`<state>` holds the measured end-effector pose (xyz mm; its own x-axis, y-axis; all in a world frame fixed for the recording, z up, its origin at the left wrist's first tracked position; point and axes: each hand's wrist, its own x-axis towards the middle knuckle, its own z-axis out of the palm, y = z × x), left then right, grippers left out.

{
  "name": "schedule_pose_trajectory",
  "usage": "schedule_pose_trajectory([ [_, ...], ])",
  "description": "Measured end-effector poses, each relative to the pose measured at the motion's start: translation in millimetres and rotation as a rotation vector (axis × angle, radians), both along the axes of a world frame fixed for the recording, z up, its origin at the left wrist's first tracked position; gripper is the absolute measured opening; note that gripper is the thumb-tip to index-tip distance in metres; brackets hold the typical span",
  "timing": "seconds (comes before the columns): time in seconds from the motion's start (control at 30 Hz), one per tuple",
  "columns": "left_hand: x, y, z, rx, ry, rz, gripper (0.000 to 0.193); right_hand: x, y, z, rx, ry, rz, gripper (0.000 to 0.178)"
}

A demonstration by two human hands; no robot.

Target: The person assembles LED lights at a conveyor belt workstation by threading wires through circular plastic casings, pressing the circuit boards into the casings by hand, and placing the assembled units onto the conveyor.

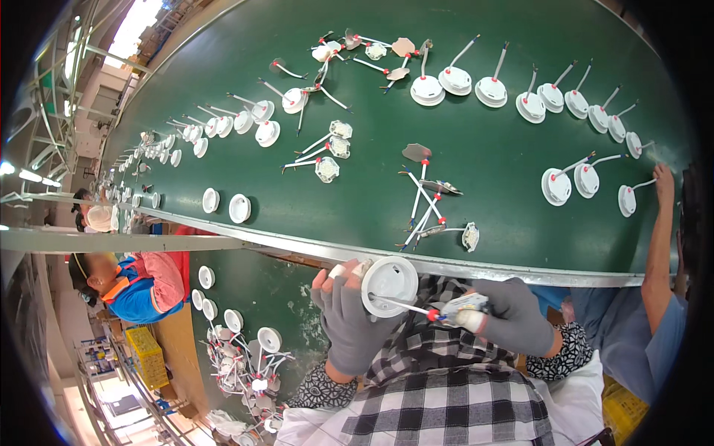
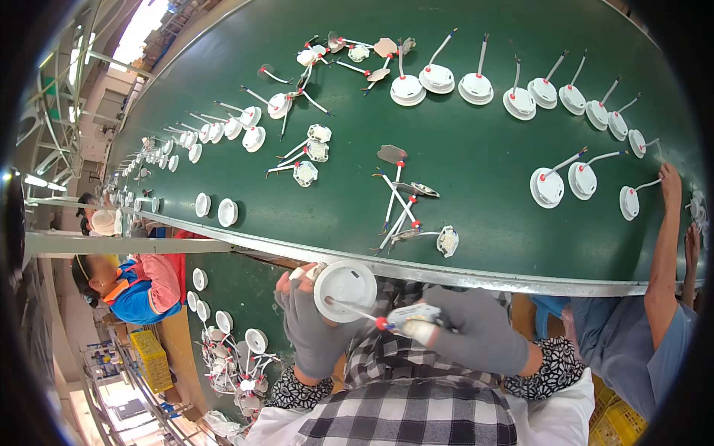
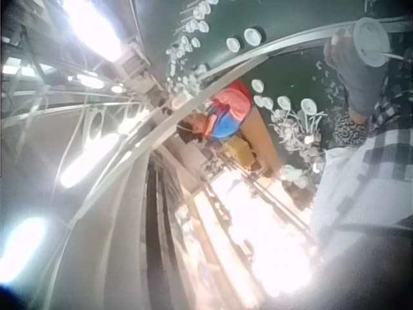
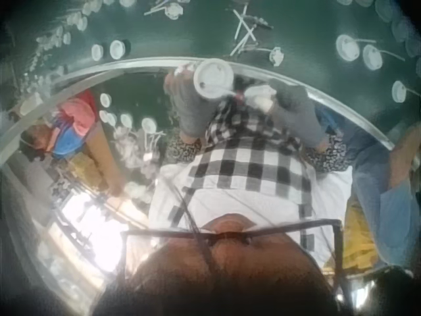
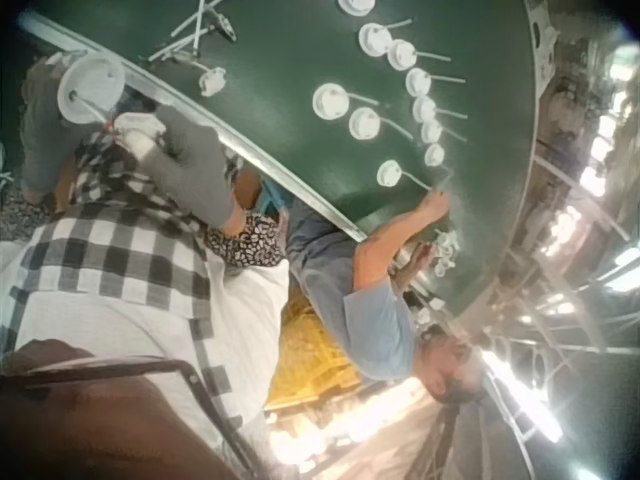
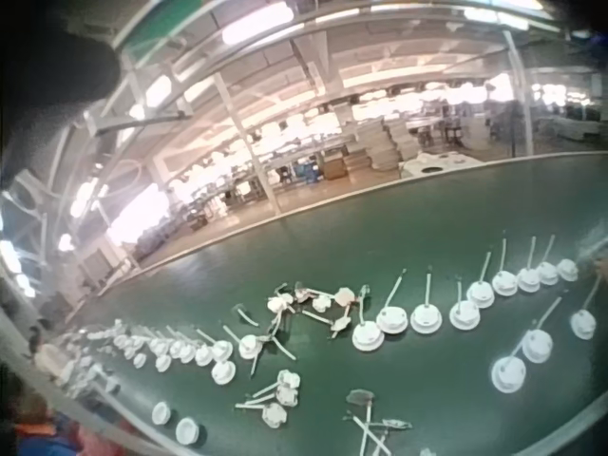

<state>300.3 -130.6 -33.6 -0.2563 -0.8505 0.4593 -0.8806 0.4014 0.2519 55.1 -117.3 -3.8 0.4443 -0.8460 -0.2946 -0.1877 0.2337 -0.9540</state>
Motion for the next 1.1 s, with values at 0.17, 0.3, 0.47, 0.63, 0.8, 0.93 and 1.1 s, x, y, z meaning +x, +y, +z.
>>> schedule_pose_trajectory([
  [0.17, 0, 4, 5, -0.006, -0.135, -0.048, 0.062, 19, -12, 2, 0.001, 0.041, 0.038, 0.023],
  [0.3, -4, 4, 2, 0.066, 0.001, -0.137, 0.060, 31, -12, -8, -0.147, 0.015, 0.042, 0.023],
  [0.47, -8, 8, 2, 0.093, 0.066, -0.130, 0.059, 44, -7, -16, -0.177, -0.030, -0.041, 0.030],
  [0.63, -5, 13, -2, 0.190, 0.160, -0.127, 0.059, 55, -1, -21, -0.271, 0.011, -0.119, 0.037],
  [0.8, 7, 20, -22, 0.321, 0.363, -0.111, 0.079, 50, -8, -9, -0.180, 0.254, 0.050, 0.056],
  [0.93, 2, 15, -24, 0.410, 0.435, -0.155, 0.071, 54, -11, -23, -0.718, 0.319, -0.137, 0.086],
  [1.1, 14, 12, -17, 0.547, 0.459, -0.274, 0.068, 61, -8, -26, -0.819, 0.442, -0.128, 0.086],
])
